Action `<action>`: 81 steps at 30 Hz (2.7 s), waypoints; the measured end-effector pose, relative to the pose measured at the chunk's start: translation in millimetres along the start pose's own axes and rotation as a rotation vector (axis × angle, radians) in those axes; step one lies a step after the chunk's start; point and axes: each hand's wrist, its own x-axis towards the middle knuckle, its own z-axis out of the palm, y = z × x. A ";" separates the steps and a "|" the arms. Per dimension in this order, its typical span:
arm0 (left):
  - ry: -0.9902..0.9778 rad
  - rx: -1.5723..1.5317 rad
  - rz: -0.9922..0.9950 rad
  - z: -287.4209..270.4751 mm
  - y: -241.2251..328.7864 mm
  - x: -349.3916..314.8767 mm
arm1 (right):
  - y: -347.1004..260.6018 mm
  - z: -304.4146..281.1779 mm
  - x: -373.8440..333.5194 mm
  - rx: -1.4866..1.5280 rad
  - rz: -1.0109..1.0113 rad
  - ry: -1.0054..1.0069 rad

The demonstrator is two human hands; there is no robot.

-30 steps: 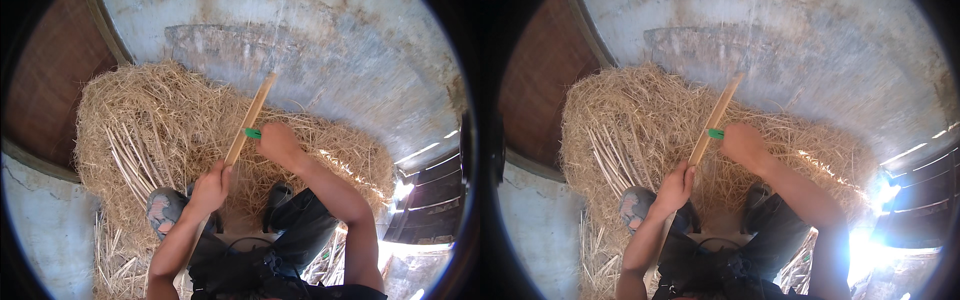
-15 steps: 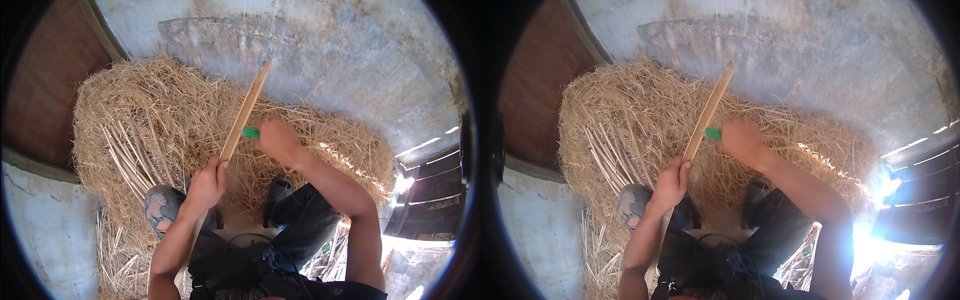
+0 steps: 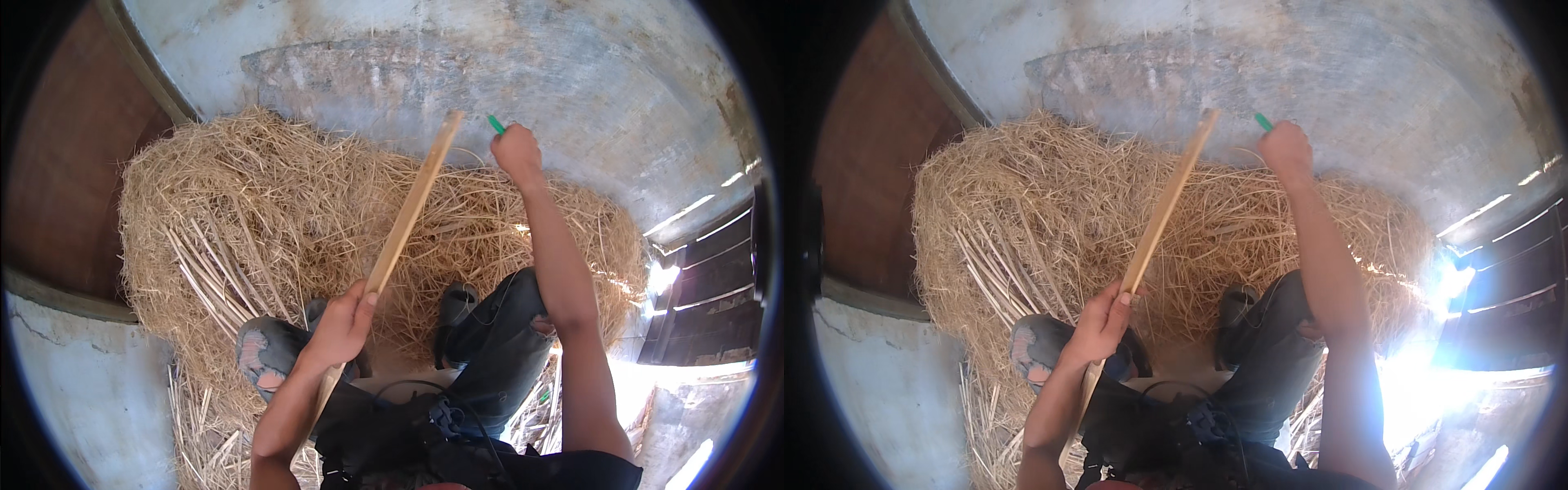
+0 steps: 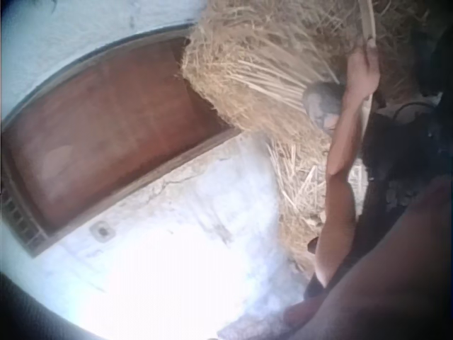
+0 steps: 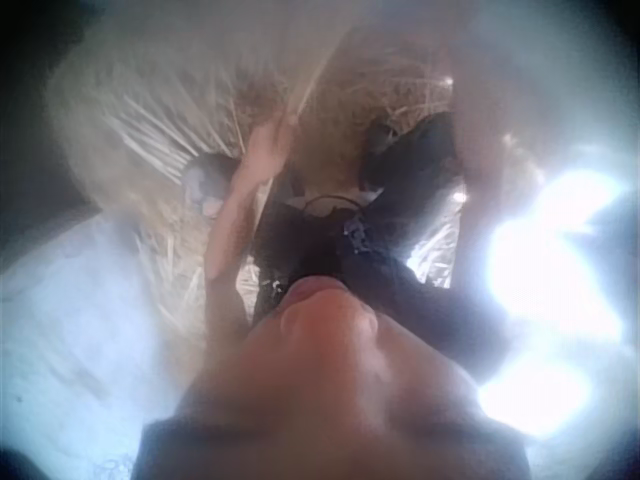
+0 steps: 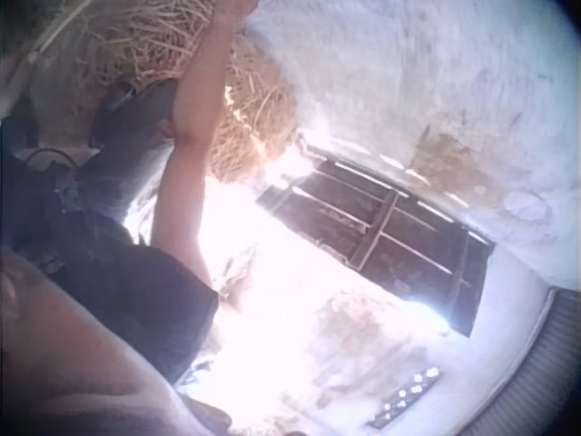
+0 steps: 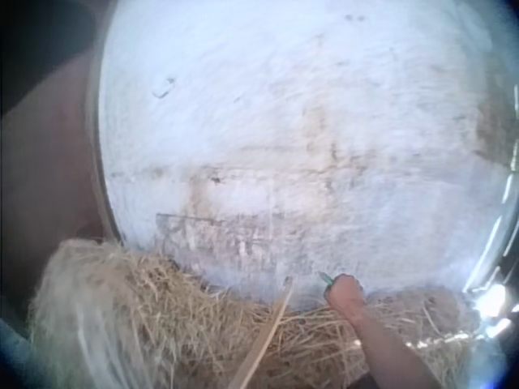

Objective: The person strips thin layers from a long bamboo piece using a utility knife while sitting on a pile of straw.

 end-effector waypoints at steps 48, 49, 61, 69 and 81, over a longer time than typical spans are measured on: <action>-0.298 -0.557 -0.325 16.9 -0.9 8.9 | -37.9 11.8 -43.3 -0.065 -0.219 -0.231; -0.303 -0.568 -0.331 17.5 -1.6 9.1 | -35.2 11.6 -38.0 -0.029 -0.168 -0.261; -0.343 -0.476 -0.259 -6.4 -20.5 -12.6 | 69.9 21.7 -7.6 0.026 0.155 -0.268; -0.302 -0.572 -0.248 -5.0 -11.9 1.3 | 4.9 -9.0 -48.3 0.338 -0.046 -0.476; -0.214 -0.468 -0.308 15.0 -18.4 10.5 | -43.7 -25.6 -74.1 0.414 -0.244 -0.496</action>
